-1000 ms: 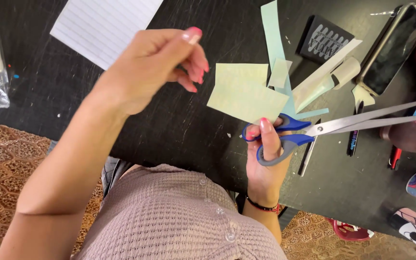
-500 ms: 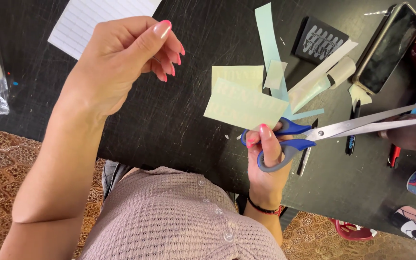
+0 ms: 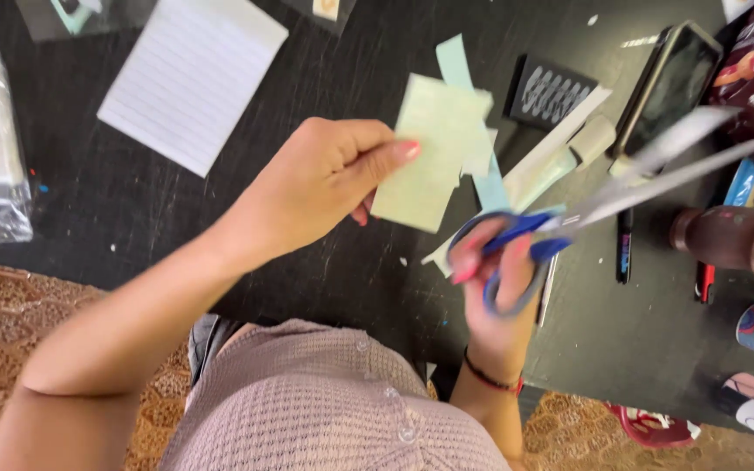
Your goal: Cutting sticker strips, peeling off backing, and placing them into small plastic bags for packaging
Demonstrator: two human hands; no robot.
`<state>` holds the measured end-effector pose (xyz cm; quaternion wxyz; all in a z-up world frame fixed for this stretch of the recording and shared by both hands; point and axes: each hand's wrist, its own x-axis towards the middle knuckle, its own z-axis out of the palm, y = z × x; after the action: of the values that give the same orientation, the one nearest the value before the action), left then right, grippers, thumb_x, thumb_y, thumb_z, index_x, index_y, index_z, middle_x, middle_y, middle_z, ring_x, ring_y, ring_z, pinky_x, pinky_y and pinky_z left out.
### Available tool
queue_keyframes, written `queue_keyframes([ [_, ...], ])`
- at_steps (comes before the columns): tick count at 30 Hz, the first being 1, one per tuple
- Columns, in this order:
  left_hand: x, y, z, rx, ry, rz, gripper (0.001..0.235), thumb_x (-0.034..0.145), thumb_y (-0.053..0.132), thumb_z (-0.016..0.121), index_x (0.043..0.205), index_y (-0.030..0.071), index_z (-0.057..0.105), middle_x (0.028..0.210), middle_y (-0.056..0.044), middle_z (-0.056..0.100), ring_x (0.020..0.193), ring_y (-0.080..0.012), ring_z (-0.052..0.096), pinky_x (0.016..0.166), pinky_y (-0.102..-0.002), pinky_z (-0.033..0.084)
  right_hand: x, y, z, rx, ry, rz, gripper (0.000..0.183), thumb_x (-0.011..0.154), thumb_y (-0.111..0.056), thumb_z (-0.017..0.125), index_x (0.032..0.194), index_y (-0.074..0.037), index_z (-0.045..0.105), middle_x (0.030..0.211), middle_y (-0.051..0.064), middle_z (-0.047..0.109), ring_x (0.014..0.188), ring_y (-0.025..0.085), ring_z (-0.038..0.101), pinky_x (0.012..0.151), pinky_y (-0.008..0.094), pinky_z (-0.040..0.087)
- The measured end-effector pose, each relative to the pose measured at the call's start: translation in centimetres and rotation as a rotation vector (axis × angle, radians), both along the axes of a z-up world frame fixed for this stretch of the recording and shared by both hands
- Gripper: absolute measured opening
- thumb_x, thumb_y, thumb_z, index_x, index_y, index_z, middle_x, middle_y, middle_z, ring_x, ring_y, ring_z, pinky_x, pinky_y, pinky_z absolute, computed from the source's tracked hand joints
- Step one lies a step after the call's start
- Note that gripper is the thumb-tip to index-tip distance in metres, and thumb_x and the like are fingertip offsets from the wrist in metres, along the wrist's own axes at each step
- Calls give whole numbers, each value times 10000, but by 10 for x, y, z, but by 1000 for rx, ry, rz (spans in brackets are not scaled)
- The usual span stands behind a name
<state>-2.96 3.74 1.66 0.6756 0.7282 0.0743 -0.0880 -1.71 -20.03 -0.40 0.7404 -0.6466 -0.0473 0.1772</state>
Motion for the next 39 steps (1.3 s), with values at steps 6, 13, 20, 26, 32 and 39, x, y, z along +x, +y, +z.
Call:
queue_keyframes([
  [6, 10, -8, 6, 4, -229, 335, 271, 1045, 327, 635, 875, 119, 597, 844, 14, 552, 779, -74, 498, 692, -234, 430, -41, -33, -65, 218, 364, 548, 421, 969, -428, 772, 899, -40, 624, 962, 134, 684, 742, 185, 695, 610, 274, 591],
  [13, 12, -20, 18, -201, -131, 266, 273, 1040, 277, 626, 835, 115, 546, 669, 44, 503, 624, -23, 510, 574, -202, 553, -28, 15, 6, -280, 158, 522, 446, 972, -471, 605, 748, -87, 567, 630, 29, 587, 581, 143, 580, 622, 263, 451],
  [20, 7, -19, 24, -166, -110, 250, 278, 1054, 264, 631, 835, 121, 537, 647, 49, 456, 605, -35, 451, 560, -207, 436, -24, 24, 16, -437, 147, 467, 475, 965, -275, 636, 538, -91, 538, 494, 15, 572, 505, 110, 530, 606, 261, 434],
  [26, 4, -19, 29, -143, -132, 234, 292, 1063, 259, 630, 828, 124, 521, 618, 47, 439, 587, -35, 397, 542, -213, 341, -27, 21, 10, -487, 160, 429, 472, 968, -286, 683, 555, -91, 565, 472, 9, 580, 460, 95, 526, 563, 249, 458],
  [32, 0, -20, 35, -160, -126, 229, 305, 1068, 247, 629, 819, 129, 499, 636, 63, 358, 604, -40, 295, 524, -227, 250, -30, 23, 8, -468, 220, 378, 554, 958, -243, 715, 463, -94, 515, 419, 22, 545, 419, 88, 470, 511, 247, 416],
  [39, -4, -22, 44, -109, -158, 206, 316, 1072, 239, 636, 810, 135, 492, 661, 76, 304, 636, -40, 251, 557, -235, 218, -30, 24, 10, -401, 208, 377, 549, 945, -249, 720, 450, -101, 532, 438, 27, 552, 440, 99, 500, 510, 249, 391],
])
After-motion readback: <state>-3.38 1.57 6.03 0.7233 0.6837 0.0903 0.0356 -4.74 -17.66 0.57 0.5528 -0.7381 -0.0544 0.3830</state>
